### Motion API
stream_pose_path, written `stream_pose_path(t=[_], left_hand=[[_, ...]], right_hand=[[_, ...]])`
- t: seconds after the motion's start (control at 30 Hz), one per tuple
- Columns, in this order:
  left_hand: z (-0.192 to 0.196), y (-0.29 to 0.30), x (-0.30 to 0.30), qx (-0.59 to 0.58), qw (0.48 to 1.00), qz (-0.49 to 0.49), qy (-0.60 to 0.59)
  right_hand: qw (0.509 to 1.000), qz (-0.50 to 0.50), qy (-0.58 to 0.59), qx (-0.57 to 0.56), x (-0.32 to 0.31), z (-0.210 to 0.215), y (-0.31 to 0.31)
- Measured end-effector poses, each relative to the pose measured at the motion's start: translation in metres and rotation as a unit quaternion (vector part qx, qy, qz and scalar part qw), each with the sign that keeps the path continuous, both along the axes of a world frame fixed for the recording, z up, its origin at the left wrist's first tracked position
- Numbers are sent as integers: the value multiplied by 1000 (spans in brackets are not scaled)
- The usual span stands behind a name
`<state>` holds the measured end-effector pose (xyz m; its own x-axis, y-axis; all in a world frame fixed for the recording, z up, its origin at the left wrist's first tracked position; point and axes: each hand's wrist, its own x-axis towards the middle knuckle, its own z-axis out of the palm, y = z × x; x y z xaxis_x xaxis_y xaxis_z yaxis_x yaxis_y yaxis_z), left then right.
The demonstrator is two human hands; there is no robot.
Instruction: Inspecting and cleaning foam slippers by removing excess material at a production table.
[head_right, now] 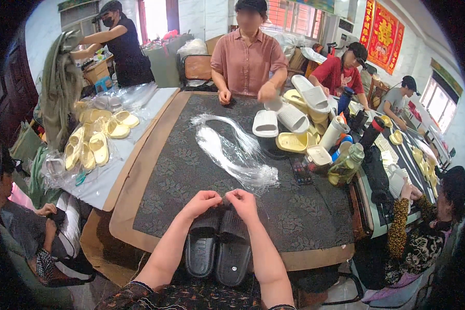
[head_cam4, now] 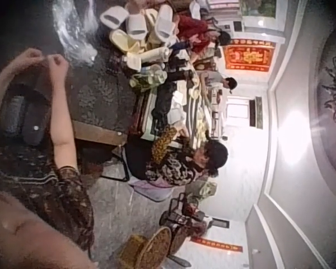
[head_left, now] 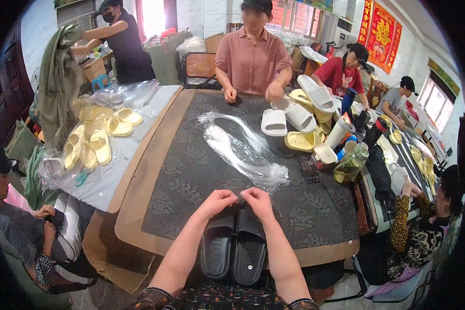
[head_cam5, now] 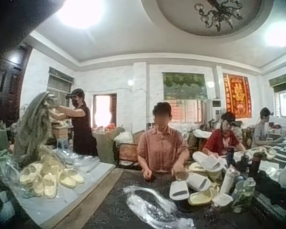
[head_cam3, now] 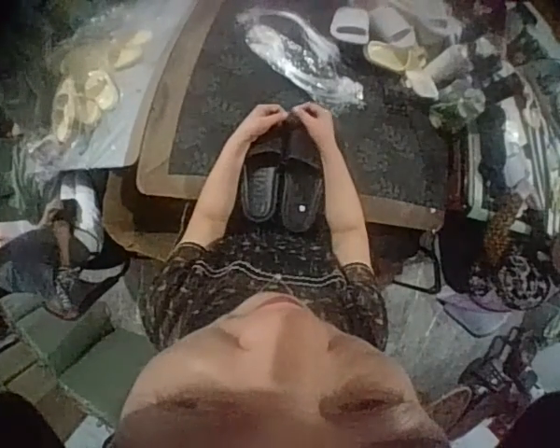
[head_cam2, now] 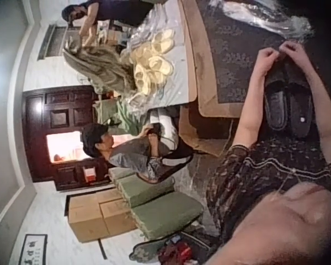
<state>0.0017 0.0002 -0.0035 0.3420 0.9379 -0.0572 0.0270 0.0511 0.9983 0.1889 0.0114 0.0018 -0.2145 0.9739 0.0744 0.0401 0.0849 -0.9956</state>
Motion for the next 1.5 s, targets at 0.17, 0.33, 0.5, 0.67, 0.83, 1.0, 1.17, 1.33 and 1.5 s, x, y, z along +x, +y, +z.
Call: stream_pose_path(t=[0.17, 0.33, 0.5, 0.67, 0.83, 1.0, 1.17, 1.33, 1.5], left_hand=[[4, -1, 3, 0, 1000, 2, 4], [1, -2, -1, 3, 1000, 9, 10], [2, -1, 1, -15, 1000, 8, 13], [-2, 0, -1, 1, 1000, 0, 3], [-5, 1, -1, -5, 1000, 7, 1], [-9, 3, -2, -25, 999, 3, 20], [-6, 2, 0, -7, 1000, 2, 4], [-4, 1, -1, 8, 1000, 2, 1], [12, -5, 1, 21, 1000, -2, 12]], right_hand=[[999, -46, 26, -2, 2, -7, 3], [999, 9, -40, 4, 0, -1, 1], [999, -36, 15, -10, 2, -7, 4], [999, 30, -16, 3, -1, -7, 1], [999, -31, -27, -8, 0, -2, 2], [999, 37, -26, 15, -3, -11, 3], [1000, -7, -21, -10, 1, -5, 2], [1000, 8, -20, -1, -2, 0, -1], [999, -41, 28, -3, -1, 0, -1]])
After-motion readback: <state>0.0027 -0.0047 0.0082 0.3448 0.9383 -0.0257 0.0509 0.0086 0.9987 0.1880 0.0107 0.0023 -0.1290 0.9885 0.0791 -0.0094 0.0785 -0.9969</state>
